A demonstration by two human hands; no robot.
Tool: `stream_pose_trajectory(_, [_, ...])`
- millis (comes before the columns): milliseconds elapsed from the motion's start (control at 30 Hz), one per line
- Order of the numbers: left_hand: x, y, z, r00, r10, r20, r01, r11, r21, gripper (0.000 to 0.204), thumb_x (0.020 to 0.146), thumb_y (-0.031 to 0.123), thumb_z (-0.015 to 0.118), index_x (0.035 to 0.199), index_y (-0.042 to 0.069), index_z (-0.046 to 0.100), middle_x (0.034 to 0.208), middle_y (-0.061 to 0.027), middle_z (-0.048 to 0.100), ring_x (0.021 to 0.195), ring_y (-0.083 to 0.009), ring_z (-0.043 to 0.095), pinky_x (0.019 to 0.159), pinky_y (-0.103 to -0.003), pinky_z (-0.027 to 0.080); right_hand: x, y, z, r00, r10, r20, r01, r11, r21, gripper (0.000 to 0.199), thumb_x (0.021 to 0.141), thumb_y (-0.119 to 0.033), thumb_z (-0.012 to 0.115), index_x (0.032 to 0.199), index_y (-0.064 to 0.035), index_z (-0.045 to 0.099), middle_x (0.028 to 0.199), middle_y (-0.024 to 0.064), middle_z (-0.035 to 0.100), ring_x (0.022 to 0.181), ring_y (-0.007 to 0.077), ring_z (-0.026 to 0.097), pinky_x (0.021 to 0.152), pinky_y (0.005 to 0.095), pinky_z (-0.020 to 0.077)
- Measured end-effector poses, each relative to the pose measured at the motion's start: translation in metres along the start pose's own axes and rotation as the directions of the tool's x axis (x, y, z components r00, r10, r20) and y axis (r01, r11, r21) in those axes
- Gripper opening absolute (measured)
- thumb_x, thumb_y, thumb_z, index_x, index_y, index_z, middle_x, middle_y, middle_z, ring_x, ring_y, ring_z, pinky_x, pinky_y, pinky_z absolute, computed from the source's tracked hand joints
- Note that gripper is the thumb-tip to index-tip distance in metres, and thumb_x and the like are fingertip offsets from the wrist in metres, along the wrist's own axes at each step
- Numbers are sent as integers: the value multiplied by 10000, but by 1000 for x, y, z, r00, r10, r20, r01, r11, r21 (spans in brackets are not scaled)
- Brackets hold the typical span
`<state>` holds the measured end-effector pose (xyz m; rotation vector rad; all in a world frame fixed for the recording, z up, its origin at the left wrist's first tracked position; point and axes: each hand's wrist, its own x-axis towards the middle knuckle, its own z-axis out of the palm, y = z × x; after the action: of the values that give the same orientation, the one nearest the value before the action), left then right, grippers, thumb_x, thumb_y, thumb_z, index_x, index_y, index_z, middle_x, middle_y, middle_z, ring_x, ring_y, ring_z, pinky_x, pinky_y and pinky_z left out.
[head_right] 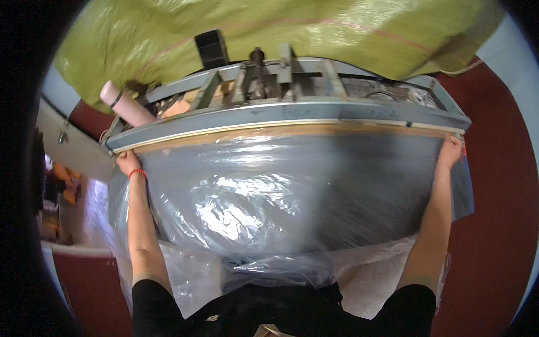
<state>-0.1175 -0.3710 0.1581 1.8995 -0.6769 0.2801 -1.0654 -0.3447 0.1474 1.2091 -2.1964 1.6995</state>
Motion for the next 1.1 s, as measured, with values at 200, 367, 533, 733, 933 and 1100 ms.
stream_pose_trajectory(200, [13,-8,-5,957,-288,-16,255,871,-419,86,762,42,444,767,-10,512,643,-107,551,490,-168,518,400,-297,413,-18,-40,-1,987,162,7,-157,945,286,171,846,-172,432,738,-65,511,596,15,503,479,86,445,427,202,349])
stream_pose_trajectory(367, [24,-23,-17,947,-306,-99,233,865,-445,130,808,52,422,764,-10,529,680,-80,565,590,-167,546,529,-302,450,-18,-53,6,962,261,80,-273,917,290,281,864,-332,452,695,-111,490,581,-15,469,465,77,424,417,211,332])
stream_pose_trajectory(533, [27,-12,-66,892,278,358,-391,871,298,349,868,286,387,860,10,601,865,-186,597,790,-345,560,726,-438,423,-17,-72,-32,860,275,429,-422,856,297,339,853,-395,495,728,-86,558,618,-12,505,550,82,476,487,207,379])
stream_pose_trajectory(733, [-5,-9,-96,690,409,597,-514,858,5,295,848,281,435,848,8,546,854,-208,563,816,-378,525,700,-439,405,-14,-28,-118,945,-75,318,74,997,15,343,839,-276,553,990,29,591,838,23,607,776,108,544,723,225,411])
stream_pose_trajectory(933, [-61,63,-178,613,541,576,-327,837,-439,249,895,201,445,714,34,406,591,15,361,563,-62,336,510,-224,323,-68,-131,-132,856,-513,71,477,728,-492,290,827,-165,543,1049,20,557,1081,145,559,997,219,517,875,310,378])
stream_pose_trajectory(1100, [-84,68,-247,588,574,571,-317,812,-490,226,898,183,444,726,37,429,594,19,384,565,-51,378,513,-207,342,-246,-387,-22,642,-585,496,447,811,378,373,774,-88,565,1135,-29,494,1131,122,507,1069,223,468,921,316,353])
